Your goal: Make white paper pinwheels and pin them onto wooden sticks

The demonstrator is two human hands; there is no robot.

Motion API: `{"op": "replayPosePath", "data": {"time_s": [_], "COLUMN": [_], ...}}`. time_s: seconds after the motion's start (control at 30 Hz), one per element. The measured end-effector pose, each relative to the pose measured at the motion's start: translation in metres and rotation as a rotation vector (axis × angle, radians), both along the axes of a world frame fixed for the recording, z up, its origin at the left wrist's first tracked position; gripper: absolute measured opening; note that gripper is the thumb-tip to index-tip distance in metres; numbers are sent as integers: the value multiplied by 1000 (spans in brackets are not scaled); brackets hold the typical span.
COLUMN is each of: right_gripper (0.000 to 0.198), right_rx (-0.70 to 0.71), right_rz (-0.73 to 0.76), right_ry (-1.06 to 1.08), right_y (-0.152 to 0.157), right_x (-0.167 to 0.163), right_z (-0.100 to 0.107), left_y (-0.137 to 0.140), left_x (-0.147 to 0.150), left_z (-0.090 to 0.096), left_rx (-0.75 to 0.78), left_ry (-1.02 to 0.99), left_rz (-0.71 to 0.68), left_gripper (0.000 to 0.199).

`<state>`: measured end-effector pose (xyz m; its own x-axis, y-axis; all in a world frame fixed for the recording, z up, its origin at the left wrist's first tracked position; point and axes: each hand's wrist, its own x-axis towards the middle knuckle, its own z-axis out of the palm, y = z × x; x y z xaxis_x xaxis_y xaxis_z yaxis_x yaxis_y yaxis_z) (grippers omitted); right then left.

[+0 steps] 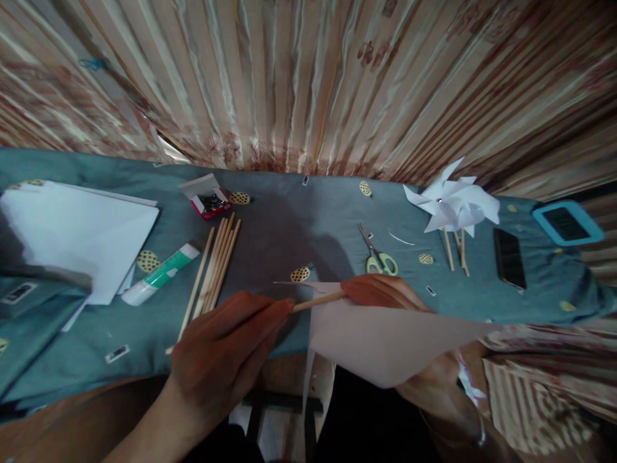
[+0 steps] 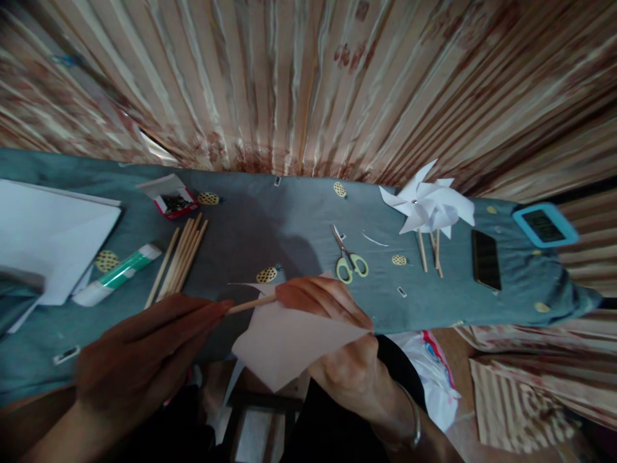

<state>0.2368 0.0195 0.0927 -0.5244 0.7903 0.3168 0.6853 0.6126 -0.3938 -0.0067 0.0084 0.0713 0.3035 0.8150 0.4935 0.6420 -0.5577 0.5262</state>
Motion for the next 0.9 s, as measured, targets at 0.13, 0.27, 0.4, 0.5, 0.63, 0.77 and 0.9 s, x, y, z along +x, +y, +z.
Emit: {"op": "replayPosePath", "data": {"time_s": [0.13,0.27,0.4,0.5,0.63,0.77,0.9], "right_gripper": [44,24,21,20,18,15,16], "right_rx": [65,1,-249,-436,-569,-673,-720], "right_rz": [25,44,36,77,96,166,294], "right_ry": [159,173,136,47,-132,-228,-300], "right_y": [10,23,35,41,48,58,70], "right_x": [-5,-9,-13,-14,-13,-16,-27], "right_z": [0,-3,5,23,42,41,26], "left_y": [1,1,-2,-8,-21,-36,-49], "left_x": [5,9,12,15,24,34,36], "left_z": [-11,-24,-26,-25,-26,-30,-36], "left_rx": [-82,-318,-550,-712,-928,-1159,-1292], "left_ry": [-121,-292,-450,-620,-893,-1073,-1206], "left_rz": [0,36,50,52,44,64,123], "left_gripper": [22,20,19,16,16,29,36]}}
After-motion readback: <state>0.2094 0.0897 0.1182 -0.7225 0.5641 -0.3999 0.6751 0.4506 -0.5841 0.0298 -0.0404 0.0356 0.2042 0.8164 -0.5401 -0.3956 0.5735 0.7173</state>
